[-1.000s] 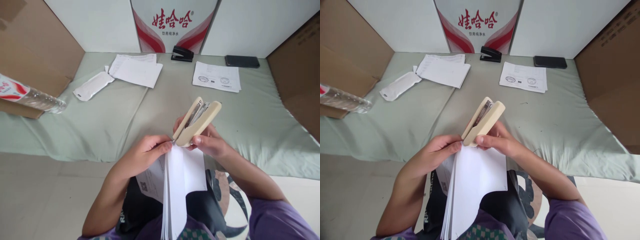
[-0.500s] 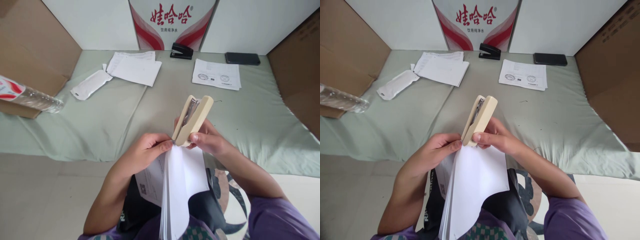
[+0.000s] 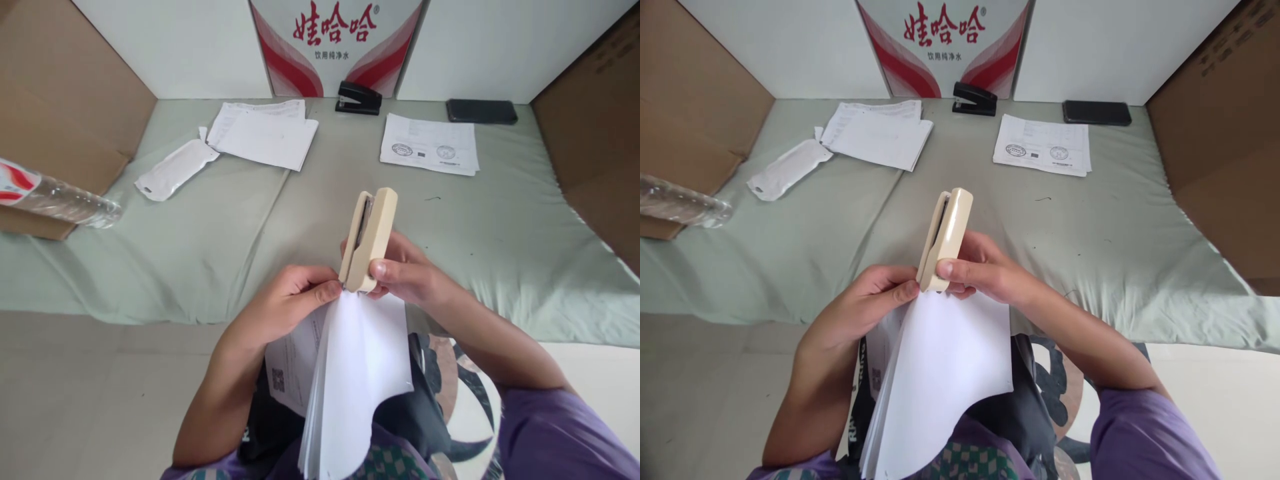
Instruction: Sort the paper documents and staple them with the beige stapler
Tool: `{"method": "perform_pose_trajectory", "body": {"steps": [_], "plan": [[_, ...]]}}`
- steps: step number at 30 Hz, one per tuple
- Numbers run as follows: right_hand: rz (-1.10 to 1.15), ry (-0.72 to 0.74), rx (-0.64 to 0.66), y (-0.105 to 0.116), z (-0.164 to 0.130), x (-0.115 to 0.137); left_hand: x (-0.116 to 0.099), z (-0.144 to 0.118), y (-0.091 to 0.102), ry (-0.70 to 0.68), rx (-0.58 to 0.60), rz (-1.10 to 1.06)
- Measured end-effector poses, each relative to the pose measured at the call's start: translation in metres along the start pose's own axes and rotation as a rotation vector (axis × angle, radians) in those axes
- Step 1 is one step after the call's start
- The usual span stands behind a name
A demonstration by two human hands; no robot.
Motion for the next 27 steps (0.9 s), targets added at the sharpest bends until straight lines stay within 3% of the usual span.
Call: {"method": "perform_pose_trajectory", "body": {"steps": [7,17,22,24,27], "plan": [[0.160,-0.019,0.077,0.003,0.005,-0.006,0.007,0.003,0.001,-0.064,-0.017,-0.055],[0.283,-0.174,0.073,0.004,0.009,-0.013,0.006,0.004,-0.004,-0.095,0.062,-0.026],[0.271,-0.148,0.050,0.002,0.010,-0.012,0.004,0.005,0.000,-0.115,0.033,-0.013],[0.237,-0.132,-0.023,0.006,0.010,-0.007,0.001,0.005,0.002,-0.095,0.015,0.041],[0.106,-0.155,-0.285,0.026,0.009,0.007,-0.008,0.002,0.002,-0.056,-0.001,0.141]]}}
Point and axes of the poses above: each hand's wrist, its own z-axis towards the middle knuckle, its own y-axis out of the back of the hand, x = y × z, the point moved 3 cm from there along z, towards the middle knuckle, and after that the axes turned 1 degree about -y, right-handed, at the moved point
